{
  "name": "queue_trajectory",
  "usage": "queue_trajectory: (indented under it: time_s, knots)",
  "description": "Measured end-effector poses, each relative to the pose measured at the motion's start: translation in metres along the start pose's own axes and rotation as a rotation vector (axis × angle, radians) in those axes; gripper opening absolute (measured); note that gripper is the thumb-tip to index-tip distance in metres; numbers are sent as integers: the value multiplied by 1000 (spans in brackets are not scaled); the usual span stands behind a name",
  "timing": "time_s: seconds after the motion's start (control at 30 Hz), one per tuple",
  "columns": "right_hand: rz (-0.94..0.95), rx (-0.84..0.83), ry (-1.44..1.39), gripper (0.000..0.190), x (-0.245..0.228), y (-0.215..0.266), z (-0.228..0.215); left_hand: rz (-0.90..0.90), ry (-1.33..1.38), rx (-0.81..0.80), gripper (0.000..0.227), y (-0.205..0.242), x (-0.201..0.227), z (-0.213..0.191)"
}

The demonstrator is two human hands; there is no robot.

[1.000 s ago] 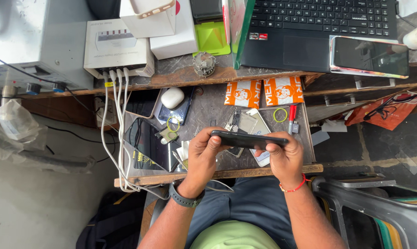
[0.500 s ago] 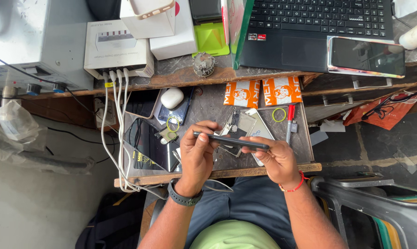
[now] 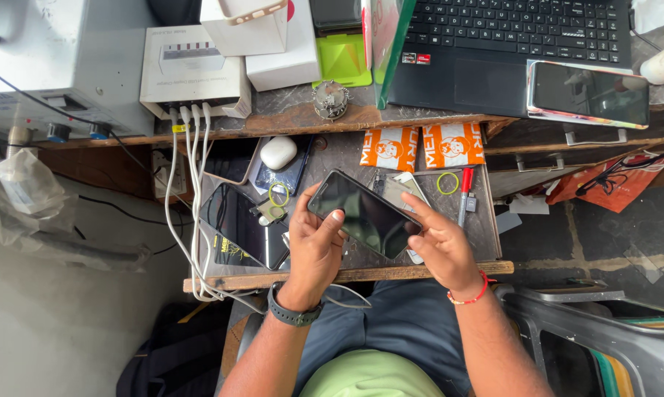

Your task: The person assembles a white smartphone by connecting internal components and attaching the screen to the main body. They then place the assembled device into a white box and close it.

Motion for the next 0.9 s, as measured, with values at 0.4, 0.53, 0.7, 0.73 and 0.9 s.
queue_trajectory:
  time_s: [0.4, 0.53, 0.7, 0.73, 0.9]
  knots:
    - [-471, 38, 653, 20, -45, 14, 18, 308, -379, -95, 41, 15, 48, 29]
    - [-527, 38, 753, 20, -55, 18, 36, 586, -773, -58, 42, 27, 84, 41]
    - [-605, 62, 817, 23, -62, 26, 49, 628, -782, -180, 23, 29, 88, 48]
    - [-642, 63, 831, 23, -65, 29, 51, 654, -765, -211, 19, 31, 89, 50]
    - [-822, 24, 915, 26, -74, 42, 59, 564, -632, -132, 37, 34, 80, 44]
Point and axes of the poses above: each hand's wrist, its own y-axis away from the middle knuckle, its own z-axis out of the palm, x = y × z, the point moved 10 cm from there along -y, towards the middle knuckle, and after that the axes turned 9 degrees about -y, right-handed, at the moved point
